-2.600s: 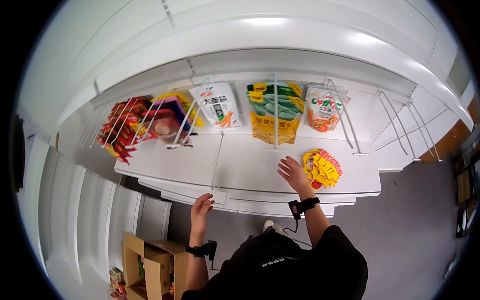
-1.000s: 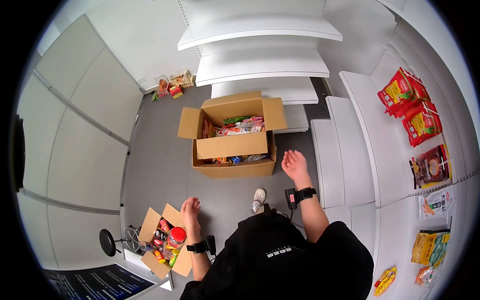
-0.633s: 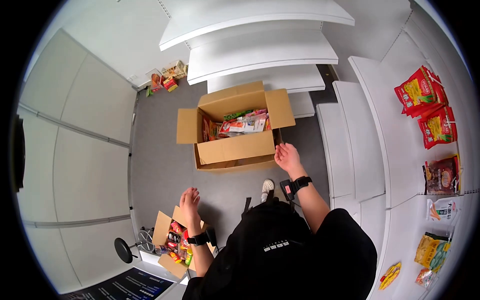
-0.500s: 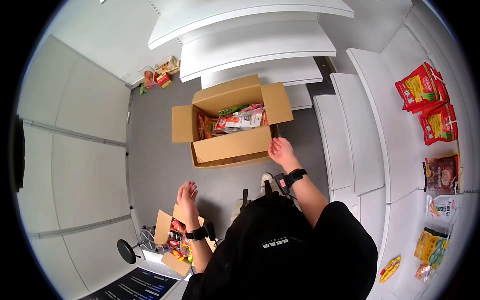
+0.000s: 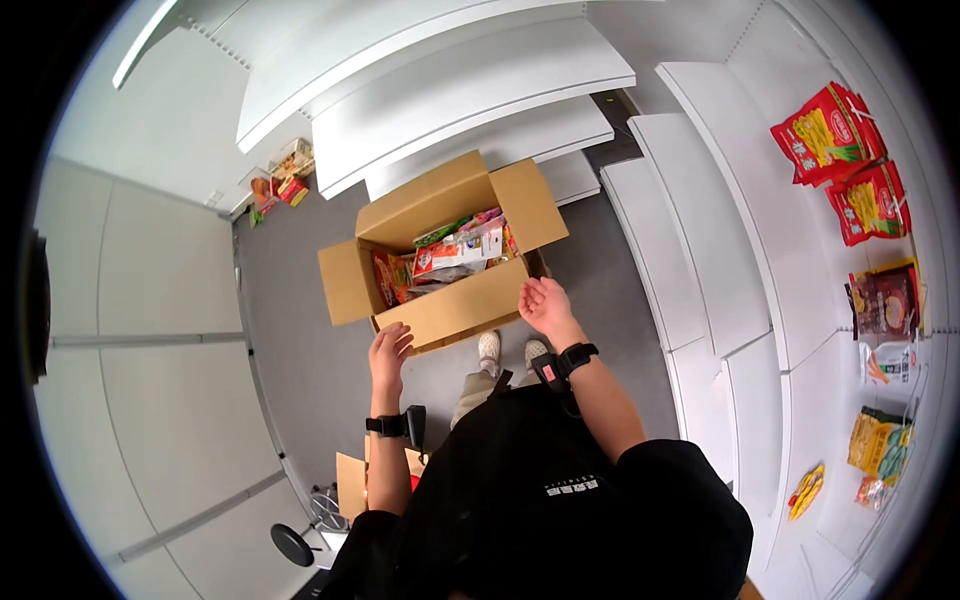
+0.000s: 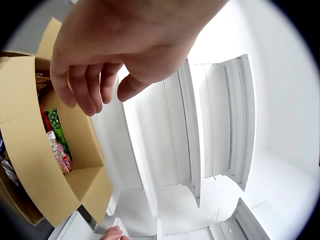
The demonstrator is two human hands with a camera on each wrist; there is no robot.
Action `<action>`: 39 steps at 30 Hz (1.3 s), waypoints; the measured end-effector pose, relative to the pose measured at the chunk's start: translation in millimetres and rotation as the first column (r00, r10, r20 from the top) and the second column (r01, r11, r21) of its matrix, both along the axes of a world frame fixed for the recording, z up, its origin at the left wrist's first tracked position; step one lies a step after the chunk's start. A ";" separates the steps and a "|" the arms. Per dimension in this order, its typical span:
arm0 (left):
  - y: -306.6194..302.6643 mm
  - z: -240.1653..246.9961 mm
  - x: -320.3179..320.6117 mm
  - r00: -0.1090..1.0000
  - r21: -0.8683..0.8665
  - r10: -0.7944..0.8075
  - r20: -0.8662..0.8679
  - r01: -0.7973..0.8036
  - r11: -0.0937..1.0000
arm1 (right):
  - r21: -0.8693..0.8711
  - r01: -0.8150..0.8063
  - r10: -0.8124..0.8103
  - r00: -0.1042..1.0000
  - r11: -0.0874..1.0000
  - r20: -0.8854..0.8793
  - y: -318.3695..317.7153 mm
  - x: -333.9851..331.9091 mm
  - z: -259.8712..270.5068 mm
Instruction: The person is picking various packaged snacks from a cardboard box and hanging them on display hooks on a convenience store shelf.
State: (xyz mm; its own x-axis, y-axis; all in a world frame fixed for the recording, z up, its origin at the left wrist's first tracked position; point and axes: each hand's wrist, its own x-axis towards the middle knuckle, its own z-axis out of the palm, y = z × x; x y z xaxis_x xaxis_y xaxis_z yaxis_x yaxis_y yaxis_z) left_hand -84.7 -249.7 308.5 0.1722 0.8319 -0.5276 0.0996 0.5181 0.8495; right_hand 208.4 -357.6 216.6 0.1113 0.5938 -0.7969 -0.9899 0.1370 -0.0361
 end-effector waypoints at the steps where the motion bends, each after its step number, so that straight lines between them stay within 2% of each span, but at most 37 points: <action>1: 10.9 -4.1 5.1 1.000 -0.014 -0.027 -0.010 0.027 1.000 | -0.011 0.007 -0.007 1.000 1.000 0.005 -0.5 -2.3 0.2; 6: 79.8 -34.9 29.4 0.995 -0.093 -0.101 -0.018 0.099 0.991 | -0.037 0.011 -0.010 1.000 0.999 0.029 6.1 -19.1 5.1; 10: 134.5 -75.1 46.2 0.989 -0.156 -0.132 0.061 0.140 0.978 | -0.056 -0.030 0.034 0.997 0.998 0.065 29.6 -37.9 3.3; 13: 170.2 -108.8 61.1 0.976 -0.234 -0.209 0.062 0.218 0.948 | -0.105 0.015 -0.007 0.997 0.994 0.072 46.2 -49.3 2.3; 17: 207.6 -157.6 77.8 0.970 -0.284 -0.243 -0.028 0.225 0.932 | -0.135 0.043 -0.033 0.997 0.990 0.071 45.7 -61.7 12.2; 22: 245.8 -225.5 88.5 0.962 -0.368 -0.216 -0.167 0.143 0.919 | -0.124 0.074 -0.063 0.994 0.989 0.091 45.5 -68.4 36.3; 27: 279.1 -285.7 84.9 0.965 -0.384 -0.189 -0.184 0.106 0.917 | -0.140 0.102 -0.079 0.984 0.985 0.161 36.9 -60.9 41.6; 31: 295.2 -299.4 84.9 0.936 -0.395 -0.262 -0.236 0.154 0.906 | -0.185 0.166 -0.133 0.975 0.969 0.179 18.1 -57.5 35.8; 32: 296.8 -297.5 84.4 0.949 -0.402 -0.250 -0.191 0.157 0.902 | -0.209 0.187 -0.151 0.973 0.960 0.175 13.7 -59.7 34.3; 33: 300.3 -310.3 83.4 0.925 -0.357 -0.331 -0.187 0.249 0.900 | -0.233 0.208 -0.170 0.970 0.950 0.173 10.7 -62.3 34.7; 35: 314.1 -365.9 72.9 0.855 -0.262 -0.482 -0.189 0.430 0.864 | -0.257 0.238 -0.199 0.966 0.937 0.167 3.8 -67.2 32.1; 37: 311.4 -386.5 70.6 0.885 -0.039 -0.452 -0.113 0.451 0.892 | -0.259 0.246 -0.212 0.965 0.934 0.152 -1.1 -71.0 28.5; 38: 312.6 -396.6 70.7 0.905 -0.113 -0.410 -0.114 0.398 0.910 | -0.261 0.247 -0.211 0.965 0.933 0.156 -2.1 -72.2 26.1; 39: 311.5 -384.5 73.5 0.922 -0.189 -0.367 -0.121 0.341 0.921 | -0.265 0.246 -0.210 0.965 0.932 0.157 -1.9 -74.2 26.8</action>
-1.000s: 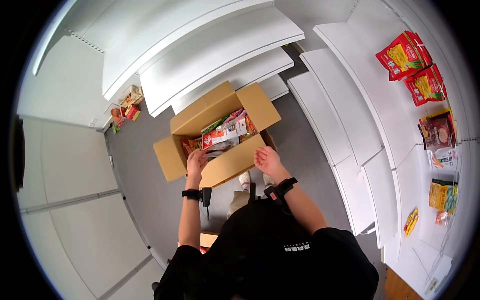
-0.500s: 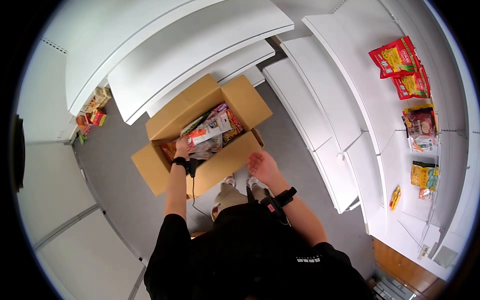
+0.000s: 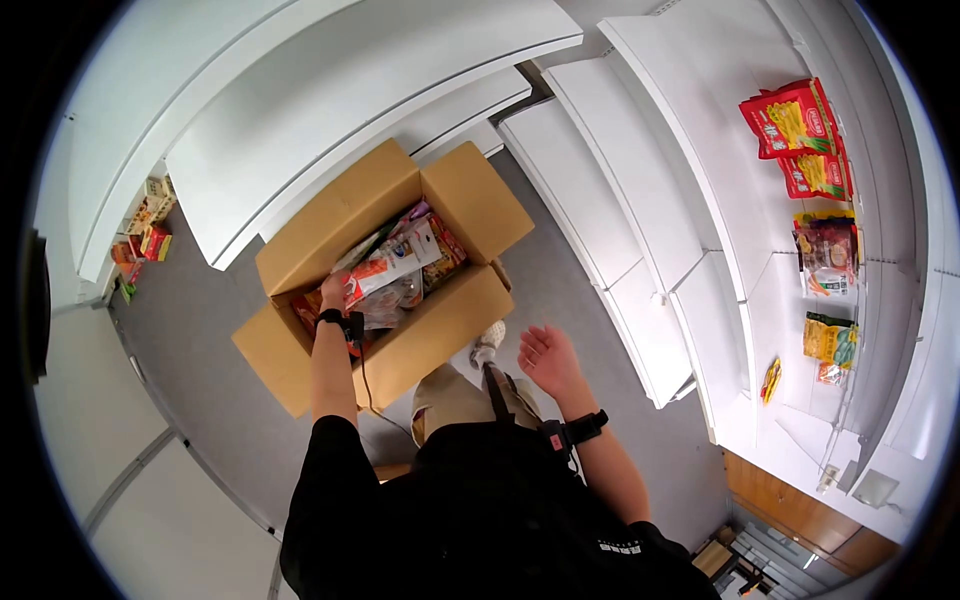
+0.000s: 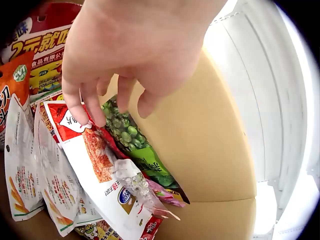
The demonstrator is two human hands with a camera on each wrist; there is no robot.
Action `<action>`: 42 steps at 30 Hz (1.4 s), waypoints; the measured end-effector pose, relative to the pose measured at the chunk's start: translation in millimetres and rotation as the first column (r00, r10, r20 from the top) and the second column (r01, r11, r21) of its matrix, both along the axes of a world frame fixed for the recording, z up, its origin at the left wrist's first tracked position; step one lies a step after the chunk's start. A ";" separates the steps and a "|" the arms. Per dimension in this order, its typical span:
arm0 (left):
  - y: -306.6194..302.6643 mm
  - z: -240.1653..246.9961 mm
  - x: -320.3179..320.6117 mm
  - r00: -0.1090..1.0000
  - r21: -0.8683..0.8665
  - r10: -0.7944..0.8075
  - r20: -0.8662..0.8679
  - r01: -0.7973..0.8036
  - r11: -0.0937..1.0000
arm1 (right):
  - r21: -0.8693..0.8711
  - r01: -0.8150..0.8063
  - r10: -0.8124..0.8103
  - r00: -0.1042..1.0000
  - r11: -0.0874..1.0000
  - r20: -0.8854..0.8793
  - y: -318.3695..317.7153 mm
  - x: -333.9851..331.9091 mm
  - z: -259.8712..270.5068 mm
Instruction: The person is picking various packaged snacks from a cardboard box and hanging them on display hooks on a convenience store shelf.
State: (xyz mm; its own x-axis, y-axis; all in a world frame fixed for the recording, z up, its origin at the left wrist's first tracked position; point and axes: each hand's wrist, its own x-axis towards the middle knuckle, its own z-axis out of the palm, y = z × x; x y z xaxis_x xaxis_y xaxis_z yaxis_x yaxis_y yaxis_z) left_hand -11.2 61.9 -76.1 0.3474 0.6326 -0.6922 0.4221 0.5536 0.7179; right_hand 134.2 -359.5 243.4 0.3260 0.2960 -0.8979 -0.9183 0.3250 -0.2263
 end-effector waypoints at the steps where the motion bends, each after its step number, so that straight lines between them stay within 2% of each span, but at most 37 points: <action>1: 1.4 20.3 4.0 0.998 -0.119 0.003 -0.067 -0.011 0.993 | -0.005 0.000 0.000 1.000 1.000 0.001 -0.1 -2.0 -0.4; 5: -2.7 28.8 10.9 0.976 -0.130 0.218 -0.025 -0.219 0.967 | 0.072 -0.021 0.021 1.000 0.997 -0.008 1.2 -8.9 -8.7; 8: -4.3 49.1 13.8 0.981 -0.174 0.190 -0.036 -0.193 0.966 | 0.092 -0.030 0.031 0.999 0.995 -0.012 4.8 -13.4 -12.4; 11: -8.7 82.4 20.8 0.980 -0.300 0.199 0.027 -0.182 0.936 | 0.086 -0.052 0.052 0.999 0.995 0.005 8.3 -15.1 -8.1; 14: -8.3 83.0 26.3 0.969 -0.394 0.196 0.149 -0.124 0.911 | 0.061 -0.044 0.042 0.998 0.997 0.036 1.8 -13.7 -7.6; 21: -26.2 80.2 30.7 0.938 -0.368 0.282 0.200 -0.195 0.909 | 0.090 -0.019 0.013 0.998 0.996 0.063 -23.8 -22.8 -4.8; 24: -33.1 83.8 21.9 0.924 -0.300 0.257 0.282 -0.170 0.939 | 0.146 -0.003 -0.008 0.997 0.989 0.076 -31.4 -22.0 -12.2; 25: -42.9 107.9 23.8 0.915 -0.232 0.358 0.186 -0.313 0.921 | 0.170 0.002 -0.015 0.997 0.985 0.079 -31.9 -21.7 -12.1; 28: -48.7 131.7 4.5 0.949 0.062 0.239 0.204 -0.257 0.965 | 0.195 0.046 -0.060 0.996 0.980 0.067 -27.4 -21.5 -9.6; 29: -51.6 137.0 -2.5 0.944 0.171 0.230 0.238 -0.274 0.946 | 0.199 0.033 -0.047 0.997 0.979 0.068 -24.6 -21.8 -8.7; 32: -46.9 138.8 -25.1 0.964 0.326 0.206 0.168 -0.251 0.911 | 0.226 -0.003 -0.013 0.997 0.974 0.071 -16.1 -22.4 -5.5; 33: -49.3 157.5 -32.1 0.974 0.337 0.179 0.139 -0.217 0.916 | 0.243 -0.011 -0.006 0.998 0.970 0.068 -13.3 -23.8 -6.4; 36: -54.8 180.9 -52.4 0.985 0.542 0.150 0.089 -0.174 0.822 | 0.254 -0.038 0.026 0.998 0.966 0.052 -4.9 -26.5 -9.7; 40: -78.5 279.9 -60.9 0.984 0.625 0.154 0.089 -0.176 0.761 | 0.287 -0.057 0.063 0.998 0.956 -0.010 5.4 -37.5 -21.4; 42: -79.8 300.9 -64.9 0.970 0.579 0.161 0.183 -0.238 0.780 | 0.276 -0.099 0.106 0.994 0.956 -0.011 12.0 -38.8 -30.2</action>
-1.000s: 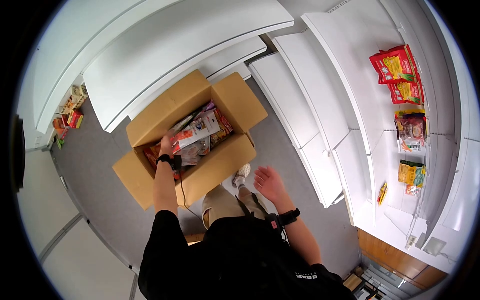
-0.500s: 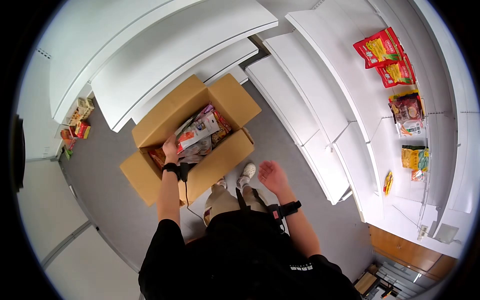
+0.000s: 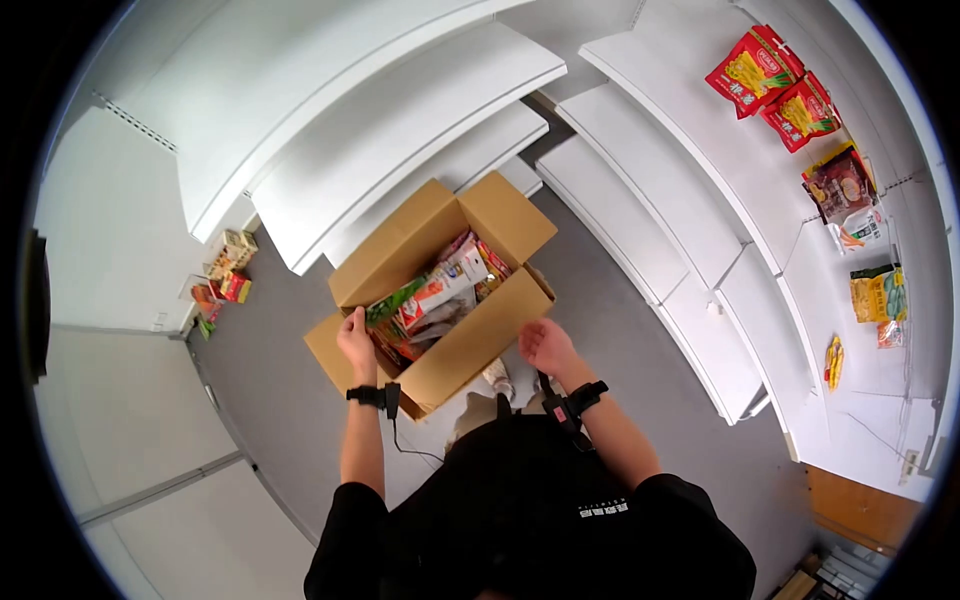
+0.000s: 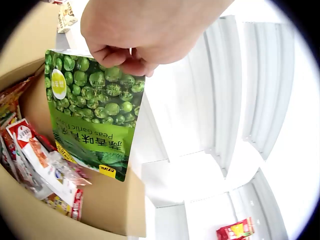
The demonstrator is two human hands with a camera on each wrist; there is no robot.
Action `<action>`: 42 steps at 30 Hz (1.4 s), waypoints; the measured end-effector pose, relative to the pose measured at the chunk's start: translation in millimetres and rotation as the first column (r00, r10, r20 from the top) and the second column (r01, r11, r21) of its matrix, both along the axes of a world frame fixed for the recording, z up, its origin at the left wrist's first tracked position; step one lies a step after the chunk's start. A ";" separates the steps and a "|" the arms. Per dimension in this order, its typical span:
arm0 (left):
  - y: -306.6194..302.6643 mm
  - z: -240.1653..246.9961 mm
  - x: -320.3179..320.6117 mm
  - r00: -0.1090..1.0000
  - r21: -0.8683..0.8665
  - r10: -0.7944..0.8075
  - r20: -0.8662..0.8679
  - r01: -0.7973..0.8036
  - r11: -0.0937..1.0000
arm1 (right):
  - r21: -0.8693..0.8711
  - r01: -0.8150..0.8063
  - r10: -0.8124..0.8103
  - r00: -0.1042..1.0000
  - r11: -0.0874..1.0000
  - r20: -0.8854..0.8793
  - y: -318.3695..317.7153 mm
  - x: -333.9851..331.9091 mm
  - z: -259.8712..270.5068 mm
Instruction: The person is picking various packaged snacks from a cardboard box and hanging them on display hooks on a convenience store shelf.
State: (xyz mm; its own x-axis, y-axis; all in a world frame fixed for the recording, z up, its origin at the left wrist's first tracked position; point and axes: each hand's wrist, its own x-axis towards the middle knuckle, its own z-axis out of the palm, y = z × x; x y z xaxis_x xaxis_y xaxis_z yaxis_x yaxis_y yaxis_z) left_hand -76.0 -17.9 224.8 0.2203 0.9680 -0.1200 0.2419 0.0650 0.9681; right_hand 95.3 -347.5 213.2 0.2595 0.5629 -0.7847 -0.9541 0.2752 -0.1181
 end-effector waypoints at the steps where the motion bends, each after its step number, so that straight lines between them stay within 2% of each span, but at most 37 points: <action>1: 0.5 8.0 -4.2 0.999 -0.031 -0.006 0.044 0.008 0.999 | -0.007 -0.022 0.022 1.000 1.000 0.002 5.1 1.3 -2.2; 3: -5.9 35.6 -3.6 0.992 -0.129 -0.015 0.129 0.032 0.991 | 0.024 -0.033 0.033 0.999 0.999 0.013 12.2 1.8 -6.3; 6: -16.6 72.0 1.9 0.956 -0.160 -0.013 0.293 0.063 0.985 | 0.049 -0.057 0.056 0.998 0.997 0.026 20.9 2.5 -7.2; 10: -32.1 111.6 15.0 0.852 -0.242 -0.024 0.522 0.175 0.955 | 0.074 -0.083 0.079 0.995 0.994 0.059 33.1 12.0 1.8; 14: -51.0 132.5 25.5 0.752 -0.354 0.009 0.660 0.300 0.886 | 0.117 -0.178 0.151 0.966 0.977 0.208 31.8 18.2 7.5; 18: -67.3 147.4 31.5 0.639 -0.393 0.011 0.769 0.458 0.797 | 0.178 -0.289 0.218 0.916 0.941 0.338 39.8 22.2 41.3; 21: -75.8 150.7 34.4 0.569 -0.396 0.023 0.822 0.541 0.742 | 0.206 -0.331 0.220 0.877 0.921 0.427 52.1 23.8 65.3; 24: -83.2 152.8 37.5 0.552 -0.417 0.057 0.832 0.555 0.720 | 0.160 -0.347 0.238 0.850 0.924 0.470 61.1 21.6 93.8; 25: -87.3 158.6 39.6 0.585 -0.451 0.068 0.808 0.541 0.709 | 0.134 -0.349 0.249 0.843 0.928 0.476 62.9 21.4 101.1; 32: -96.0 153.0 37.8 0.551 -0.432 0.032 0.834 0.615 0.660 | 0.242 -0.313 0.172 0.867 0.919 0.468 75.5 30.5 96.0; 36: -96.7 154.4 38.5 0.589 -0.499 0.084 0.804 0.590 0.635 | 0.251 -0.314 0.163 0.860 0.916 0.484 81.5 32.7 91.2; 38: -91.2 144.9 37.9 0.555 -0.463 0.055 0.830 0.632 0.622 | 0.233 -0.323 0.165 0.840 0.917 0.517 80.1 31.9 93.7; 39: -89.4 140.6 37.8 0.536 -0.444 0.040 0.843 0.652 0.614 | 0.207 -0.319 0.168 0.831 0.925 0.530 76.2 27.9 111.5; 42: -86.9 136.1 40.4 0.557 -0.385 -0.070 0.827 0.653 0.652 | 0.220 -0.293 0.136 0.835 0.931 0.533 70.9 26.1 120.9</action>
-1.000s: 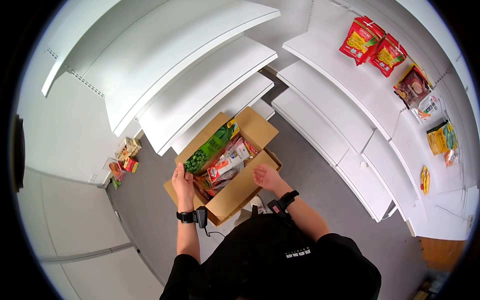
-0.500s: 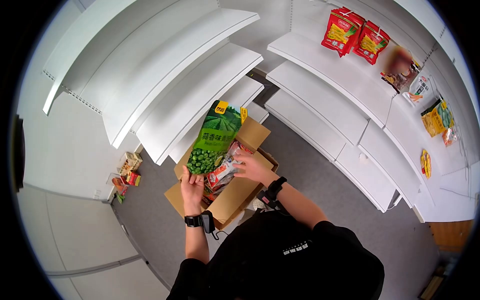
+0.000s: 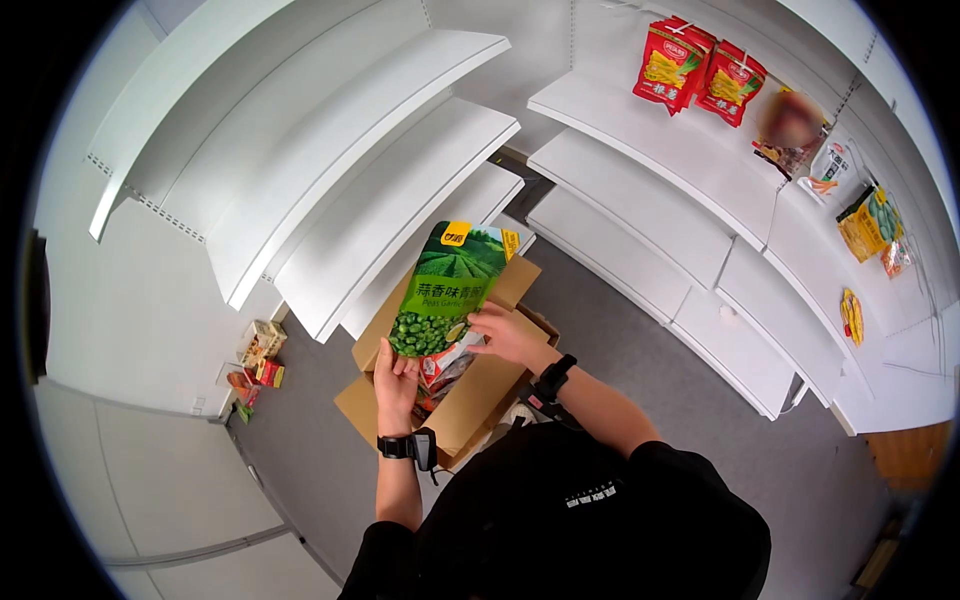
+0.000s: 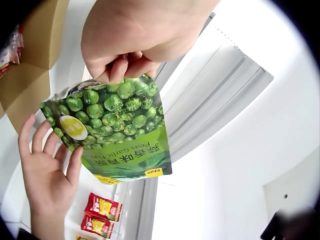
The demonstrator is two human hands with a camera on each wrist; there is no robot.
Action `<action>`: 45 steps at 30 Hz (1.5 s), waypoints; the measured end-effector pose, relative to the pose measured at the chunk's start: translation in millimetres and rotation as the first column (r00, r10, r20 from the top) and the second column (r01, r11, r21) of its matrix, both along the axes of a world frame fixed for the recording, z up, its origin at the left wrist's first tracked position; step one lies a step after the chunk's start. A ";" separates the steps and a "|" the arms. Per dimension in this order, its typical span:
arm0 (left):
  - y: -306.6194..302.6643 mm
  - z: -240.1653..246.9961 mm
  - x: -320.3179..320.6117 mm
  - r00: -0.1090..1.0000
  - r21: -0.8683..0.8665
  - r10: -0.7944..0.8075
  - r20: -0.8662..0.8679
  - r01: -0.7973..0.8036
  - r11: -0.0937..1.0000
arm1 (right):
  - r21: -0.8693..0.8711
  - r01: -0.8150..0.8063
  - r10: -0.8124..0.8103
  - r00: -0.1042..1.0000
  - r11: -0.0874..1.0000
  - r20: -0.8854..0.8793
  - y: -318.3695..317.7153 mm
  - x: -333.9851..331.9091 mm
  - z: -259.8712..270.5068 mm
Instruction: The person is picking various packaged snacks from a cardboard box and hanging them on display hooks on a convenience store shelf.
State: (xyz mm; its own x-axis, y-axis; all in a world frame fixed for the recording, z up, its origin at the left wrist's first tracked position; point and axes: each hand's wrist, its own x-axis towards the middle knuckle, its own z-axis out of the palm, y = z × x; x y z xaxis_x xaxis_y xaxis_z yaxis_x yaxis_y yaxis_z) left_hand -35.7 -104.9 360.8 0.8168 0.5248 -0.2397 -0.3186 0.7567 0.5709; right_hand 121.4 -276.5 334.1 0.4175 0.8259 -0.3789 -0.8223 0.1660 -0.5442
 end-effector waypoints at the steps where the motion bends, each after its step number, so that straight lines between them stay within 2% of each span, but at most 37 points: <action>1: -0.4 0.5 1.5 1.000 0.024 -0.007 -0.010 0.007 1.000 | 0.017 0.011 -0.011 1.000 1.000 -0.010 -2.6 0.3 -1.2; 7: -7.3 -5.8 13.9 0.993 0.071 -0.087 -0.083 0.093 0.993 | 0.075 0.114 -0.110 0.992 0.991 -0.055 -16.0 1.6 3.5; 10: -11.3 -7.2 21.9 0.987 0.076 -0.140 -0.082 0.147 0.986 | 0.103 0.124 -0.123 0.992 0.987 -0.014 -23.7 5.9 7.9; 19: -26.2 -13.9 60.3 0.940 0.124 -0.330 -0.084 0.338 0.933 | -0.047 0.282 -0.267 0.942 0.958 0.203 -66.8 7.6 30.0; 24: -42.6 -21.8 82.2 0.894 0.146 -0.439 -0.087 0.448 0.882 | -0.049 0.379 -0.362 0.909 0.924 0.207 -98.6 6.5 36.6; 28: -56.7 -35.9 94.2 0.874 0.156 -0.459 -0.161 0.482 0.862 | -0.072 0.475 -0.450 0.865 0.877 0.224 -123.9 3.9 42.1; 30: -68.0 -36.2 97.9 0.856 0.198 -0.452 -0.252 0.503 0.841 | -0.080 0.516 -0.486 0.841 0.853 0.238 -136.7 0.8 49.1; 40: -156.5 -21.8 107.8 0.732 0.266 -0.582 -0.355 0.676 0.687 | -0.103 0.711 -0.658 0.689 0.696 0.304 -232.5 -25.8 53.3; 45: -215.3 -26.4 107.7 0.675 0.240 -0.649 -0.351 0.734 0.635 | -0.113 0.778 -0.712 0.616 0.619 0.338 -291.2 -46.7 55.2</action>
State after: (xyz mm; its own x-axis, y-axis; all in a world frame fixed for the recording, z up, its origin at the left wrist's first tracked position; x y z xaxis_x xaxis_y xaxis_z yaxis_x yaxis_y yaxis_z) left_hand 72.0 -320.2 334.4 0.9209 -0.0960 -0.3778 0.3790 0.4474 0.8101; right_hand 74.7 -567.7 389.3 0.9478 0.0877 -0.3066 -0.3074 0.5074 -0.8050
